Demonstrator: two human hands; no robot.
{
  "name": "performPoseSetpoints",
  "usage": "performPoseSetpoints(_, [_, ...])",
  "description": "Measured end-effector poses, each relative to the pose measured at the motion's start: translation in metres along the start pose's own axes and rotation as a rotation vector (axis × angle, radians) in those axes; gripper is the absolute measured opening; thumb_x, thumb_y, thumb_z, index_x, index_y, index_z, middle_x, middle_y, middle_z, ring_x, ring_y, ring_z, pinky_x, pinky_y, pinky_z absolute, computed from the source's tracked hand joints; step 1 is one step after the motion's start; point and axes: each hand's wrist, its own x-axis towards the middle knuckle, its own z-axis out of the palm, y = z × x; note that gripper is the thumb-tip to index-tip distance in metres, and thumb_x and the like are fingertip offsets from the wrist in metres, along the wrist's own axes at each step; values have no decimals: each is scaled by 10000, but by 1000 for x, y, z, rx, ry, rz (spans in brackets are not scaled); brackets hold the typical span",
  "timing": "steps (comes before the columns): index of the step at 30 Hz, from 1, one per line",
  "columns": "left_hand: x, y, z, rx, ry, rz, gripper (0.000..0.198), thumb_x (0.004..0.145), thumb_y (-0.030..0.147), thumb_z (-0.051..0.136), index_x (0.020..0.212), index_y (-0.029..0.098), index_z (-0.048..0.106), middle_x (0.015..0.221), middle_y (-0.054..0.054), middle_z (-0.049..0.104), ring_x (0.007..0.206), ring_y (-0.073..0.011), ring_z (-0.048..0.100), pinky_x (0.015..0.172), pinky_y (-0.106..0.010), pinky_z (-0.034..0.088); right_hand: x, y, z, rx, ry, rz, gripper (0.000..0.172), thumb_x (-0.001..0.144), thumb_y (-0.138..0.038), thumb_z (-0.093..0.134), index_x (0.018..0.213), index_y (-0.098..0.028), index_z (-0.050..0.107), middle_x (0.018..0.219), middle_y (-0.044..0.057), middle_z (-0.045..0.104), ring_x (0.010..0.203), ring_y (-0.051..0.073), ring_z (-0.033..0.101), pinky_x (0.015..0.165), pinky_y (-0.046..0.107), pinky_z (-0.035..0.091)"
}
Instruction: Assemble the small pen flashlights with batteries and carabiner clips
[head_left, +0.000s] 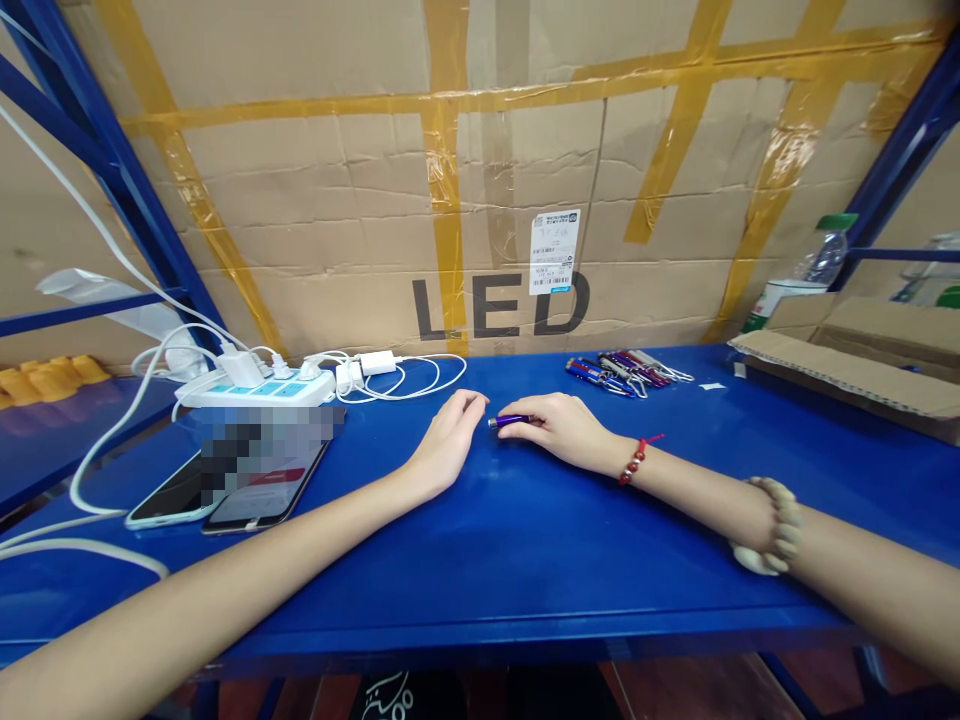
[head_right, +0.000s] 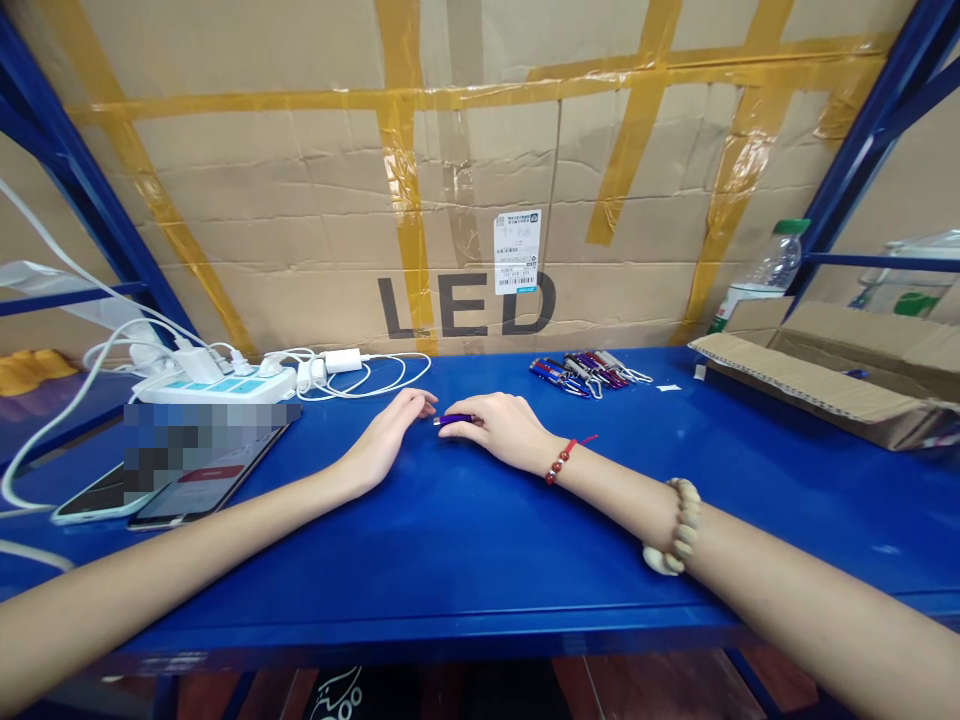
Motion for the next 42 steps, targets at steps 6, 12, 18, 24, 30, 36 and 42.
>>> performPoseSetpoints(6, [0,1,0,9,-6,-24,300,885,391,295,980,209,513,1092,-54,572,1093,-207,476,988,-355,318,0,0,0,-28,11,24,337,860,-519,431,970,-298,659,936,-20,708,828,173,640,627,246,399])
performPoseSetpoints(12, [0,0,0,20,1,-6,289,884,392,308,965,212,518,1075,-47,574,1089,-206,473,986,-351,314,0,2,1,-64,44,42,312,890,-455,399,1030,-270,608,973,1,689,805,166,627,654,258,428])
performPoseSetpoints(18, [-1,3,0,25,9,-37,287,888,385,302,981,207,506,1107,-62,559,1109,-211,460,990,-361,299,-1,7,4,-112,11,45,296,890,-394,412,1107,-275,574,1139,-1,634,999,202,599,801,320,465])
performPoseSetpoints(24, [-1,3,-1,33,12,-51,292,888,391,301,991,210,505,1112,-65,560,1117,-216,457,993,-373,296,0,8,3,-123,14,69,307,904,-377,385,1138,-270,552,1168,4,621,1018,205,597,834,342,470])
performPoseSetpoints(30, [-1,4,-1,44,32,-56,292,889,389,297,993,211,503,1121,-68,555,1119,-219,453,988,-377,298,0,7,2,-100,23,88,289,892,-367,422,1144,-272,526,1093,9,651,948,200,622,781,335,485])
performPoseSetpoints(36, [-2,5,-1,44,39,-69,300,888,384,298,1011,203,503,1119,-72,555,1117,-215,459,989,-370,295,1,12,2,-99,39,20,257,896,-288,421,1102,-259,572,1081,36,591,939,176,594,780,309,485])
performPoseSetpoints(42, [-1,4,-1,44,38,-66,301,886,397,297,1000,212,505,1116,-69,561,1119,-221,460,985,-379,302,3,19,3,-69,72,-30,255,860,-163,463,1087,-226,561,1053,36,615,978,171,568,837,315,460])
